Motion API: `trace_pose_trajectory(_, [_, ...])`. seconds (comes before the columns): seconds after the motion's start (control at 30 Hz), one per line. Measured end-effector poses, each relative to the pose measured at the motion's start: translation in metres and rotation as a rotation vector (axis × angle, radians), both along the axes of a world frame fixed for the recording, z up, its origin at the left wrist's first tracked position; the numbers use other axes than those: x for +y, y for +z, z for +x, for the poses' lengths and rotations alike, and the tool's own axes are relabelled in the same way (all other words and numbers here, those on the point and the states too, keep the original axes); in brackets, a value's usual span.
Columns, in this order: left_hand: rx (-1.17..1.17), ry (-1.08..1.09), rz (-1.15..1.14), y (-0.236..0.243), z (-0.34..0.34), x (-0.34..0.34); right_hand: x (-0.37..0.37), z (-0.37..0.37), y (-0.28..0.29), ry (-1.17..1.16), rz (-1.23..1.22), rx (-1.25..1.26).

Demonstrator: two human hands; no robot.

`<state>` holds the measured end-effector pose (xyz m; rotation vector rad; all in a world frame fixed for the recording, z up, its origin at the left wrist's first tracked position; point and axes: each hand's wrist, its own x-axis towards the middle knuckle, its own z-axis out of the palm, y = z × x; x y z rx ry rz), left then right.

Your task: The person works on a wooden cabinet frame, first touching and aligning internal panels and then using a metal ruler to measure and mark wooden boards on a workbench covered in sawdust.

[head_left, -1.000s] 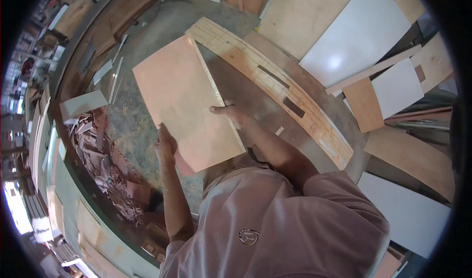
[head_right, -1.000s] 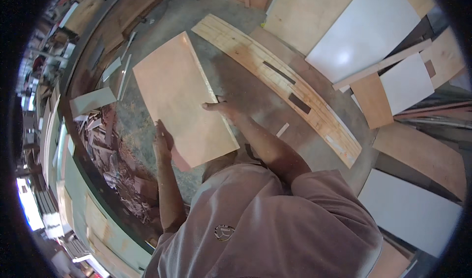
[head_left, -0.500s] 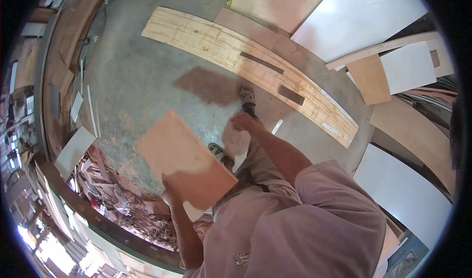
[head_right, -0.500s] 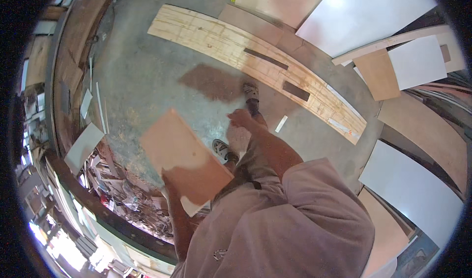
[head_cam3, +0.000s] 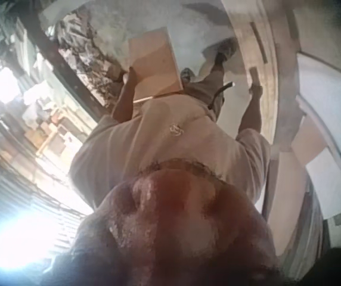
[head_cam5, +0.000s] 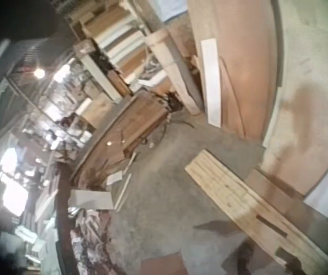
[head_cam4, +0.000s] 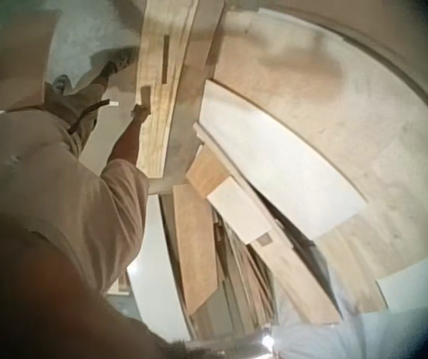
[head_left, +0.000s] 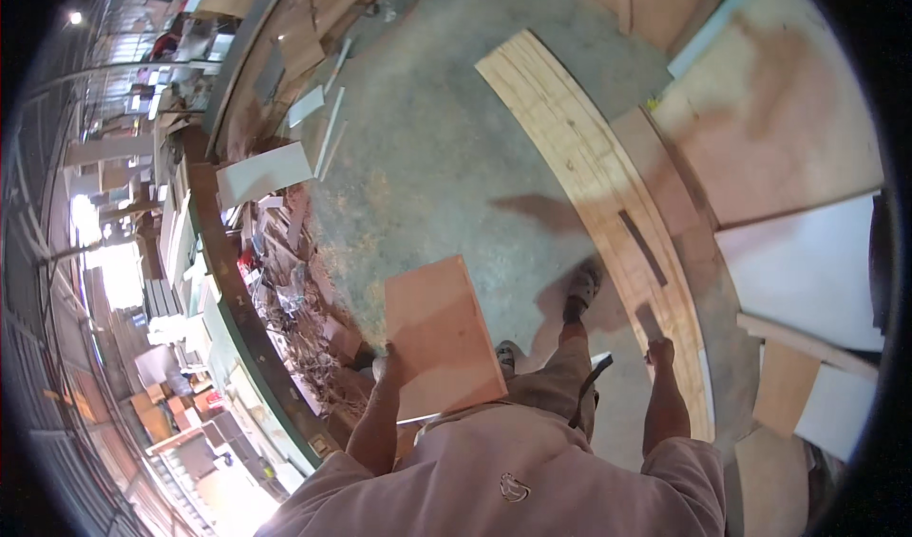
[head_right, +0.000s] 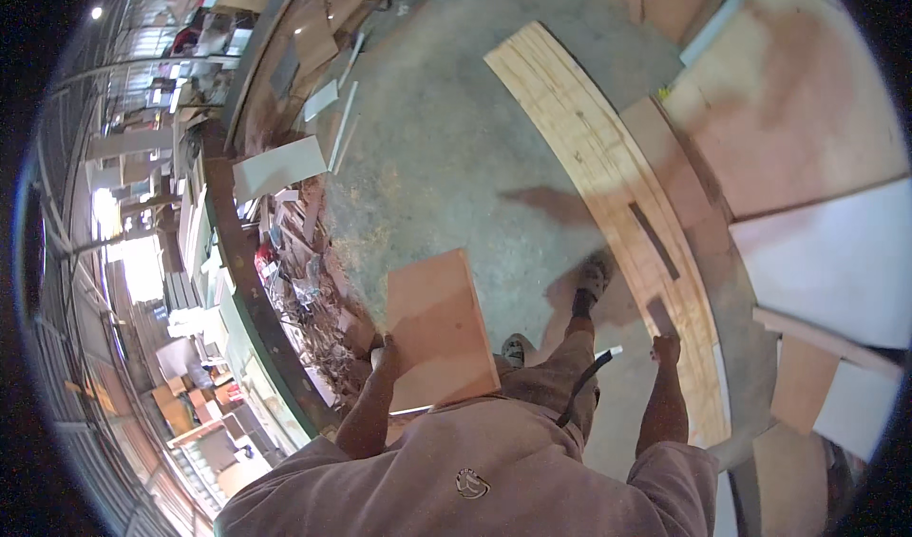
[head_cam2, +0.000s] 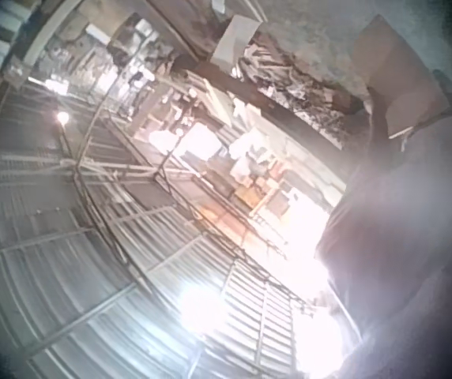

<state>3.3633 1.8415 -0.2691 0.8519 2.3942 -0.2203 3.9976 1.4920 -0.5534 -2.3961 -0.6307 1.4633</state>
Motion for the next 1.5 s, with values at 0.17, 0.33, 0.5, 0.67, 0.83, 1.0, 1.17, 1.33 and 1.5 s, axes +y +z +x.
trace_pose_trajectory(0.17, [-0.781,0.386,0.398,0.02,0.064,0.011,0.118,0.064,0.029,0.778,0.152,-0.413])
trace_pose_trajectory(0.33, [-0.804,0.787,0.345,-0.027,-0.046,-0.008,0.317,0.042,0.098,-0.297,0.214,0.379])
trace_pose_trajectory(0.5, [-0.839,0.905,0.347,-0.092,-0.077,0.022,0.482,0.014,0.2,-0.141,0.361,0.258])
trace_pose_trajectory(0.67, [-0.721,0.78,0.377,-0.108,-0.127,0.094,0.542,-0.051,0.251,-0.077,0.477,0.151])
trace_pose_trajectory(0.83, [-0.674,0.867,0.474,-0.082,-0.124,0.196,0.5,-0.07,0.195,-0.014,0.193,0.333])
trace_pose_trajectory(1.0, [-0.628,0.972,0.498,-0.088,-0.141,0.242,0.511,-0.117,0.184,0.583,-0.1,-0.007])
trace_pose_trajectory(1.17, [-0.648,0.729,0.438,-0.106,-0.174,0.265,0.634,-0.145,0.174,0.668,-0.136,0.005])
trace_pose_trajectory(1.33, [-0.639,1.025,0.367,-0.115,-0.171,0.324,0.848,-0.141,0.145,0.794,-0.087,0.002])
trace_pose_trajectory(1.5, [-0.554,1.009,0.304,-0.08,-0.147,0.417,1.133,-0.142,0.113,0.787,0.107,0.025])
